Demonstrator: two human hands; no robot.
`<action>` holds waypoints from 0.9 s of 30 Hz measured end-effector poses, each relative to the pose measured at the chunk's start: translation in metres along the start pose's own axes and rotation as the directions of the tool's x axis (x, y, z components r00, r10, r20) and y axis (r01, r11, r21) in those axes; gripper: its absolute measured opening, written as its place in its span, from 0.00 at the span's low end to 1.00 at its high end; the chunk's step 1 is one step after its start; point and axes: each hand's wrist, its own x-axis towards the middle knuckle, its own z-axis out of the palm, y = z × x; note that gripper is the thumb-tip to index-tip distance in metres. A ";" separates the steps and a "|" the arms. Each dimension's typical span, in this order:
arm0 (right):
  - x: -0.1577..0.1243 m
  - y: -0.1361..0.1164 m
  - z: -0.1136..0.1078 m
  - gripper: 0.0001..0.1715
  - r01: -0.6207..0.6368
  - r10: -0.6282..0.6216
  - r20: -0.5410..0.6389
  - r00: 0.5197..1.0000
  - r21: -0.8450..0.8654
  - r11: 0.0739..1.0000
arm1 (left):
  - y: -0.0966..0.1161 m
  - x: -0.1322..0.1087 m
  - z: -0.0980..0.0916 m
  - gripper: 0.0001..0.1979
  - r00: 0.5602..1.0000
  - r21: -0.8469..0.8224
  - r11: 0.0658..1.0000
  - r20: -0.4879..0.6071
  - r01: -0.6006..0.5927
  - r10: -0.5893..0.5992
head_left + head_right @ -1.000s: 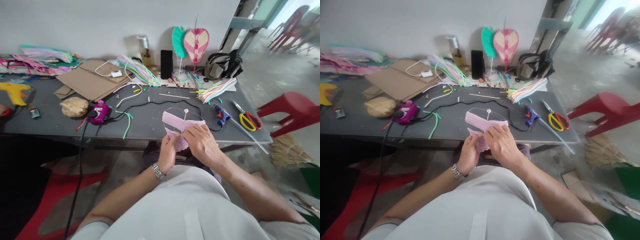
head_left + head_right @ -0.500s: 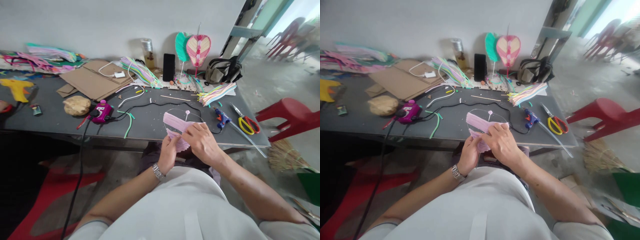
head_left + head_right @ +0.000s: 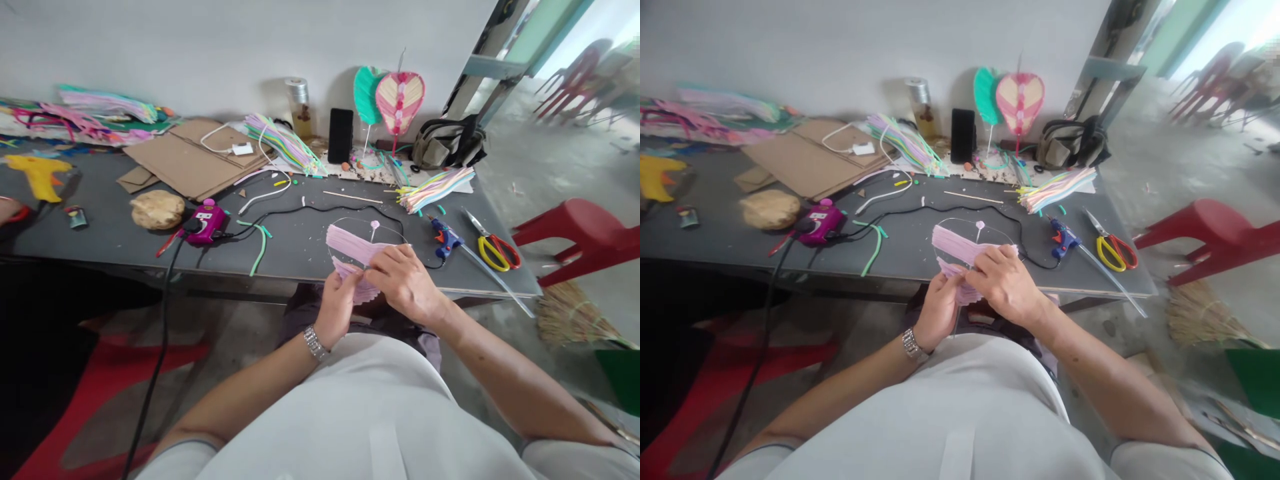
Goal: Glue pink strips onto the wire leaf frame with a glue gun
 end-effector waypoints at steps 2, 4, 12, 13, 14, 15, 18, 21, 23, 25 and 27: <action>-0.004 0.002 0.000 0.15 -0.047 0.048 -0.041 0.998 0.035 0.998 | 0.001 0.001 0.000 0.14 1.000 0.024 1.000 -0.011 0.004 -0.003; -0.012 0.006 -0.002 0.12 -0.137 0.146 -0.149 0.978 0.075 0.988 | 0.001 0.001 -0.001 0.14 0.999 0.040 0.999 -0.041 0.009 -0.007; -0.052 0.017 -0.008 0.07 -0.386 0.444 -0.430 0.786 0.219 0.896 | -0.001 0.001 0.000 0.14 0.998 0.027 0.999 -0.062 0.025 -0.024; -0.054 0.014 -0.006 0.07 -0.385 0.441 -0.423 0.792 0.214 0.898 | -0.001 0.001 0.000 0.15 0.998 0.029 0.999 -0.059 0.026 -0.024; -0.054 0.010 -0.004 0.07 -0.383 0.430 -0.410 0.804 0.195 0.903 | -0.002 0.000 0.001 0.16 0.998 0.038 0.999 -0.057 0.023 -0.021; -0.054 0.006 -0.002 0.07 -0.376 0.409 -0.391 0.824 0.162 0.912 | -0.002 -0.001 0.001 0.16 0.998 0.050 0.999 -0.056 0.020 -0.017; -0.045 -0.007 0.005 0.09 -0.311 0.307 -0.308 0.901 0.036 0.950 | -0.001 -0.003 0.003 0.18 0.997 0.087 0.996 -0.069 0.035 -0.029; -0.034 -0.014 0.010 0.09 -0.262 0.253 -0.243 0.936 -0.005 0.965 | -0.001 -0.004 0.004 0.21 0.995 0.044 0.997 -0.080 0.058 -0.054; -0.028 -0.015 0.012 0.10 -0.256 0.251 -0.227 0.941 0.009 0.967 | -0.001 -0.003 0.003 0.21 0.996 0.023 0.999 -0.081 0.043 -0.041; -0.024 -0.011 0.013 0.12 -0.263 0.266 -0.238 0.934 0.045 0.964 | -0.001 -0.002 0.000 0.20 0.999 0.019 0.999 -0.040 0.028 -0.027; -0.022 -0.001 0.013 0.12 -0.287 0.305 -0.285 0.908 0.104 0.952 | 0.000 0.000 -0.007 0.19 0.999 0.017 0.999 -0.028 0.028 -0.028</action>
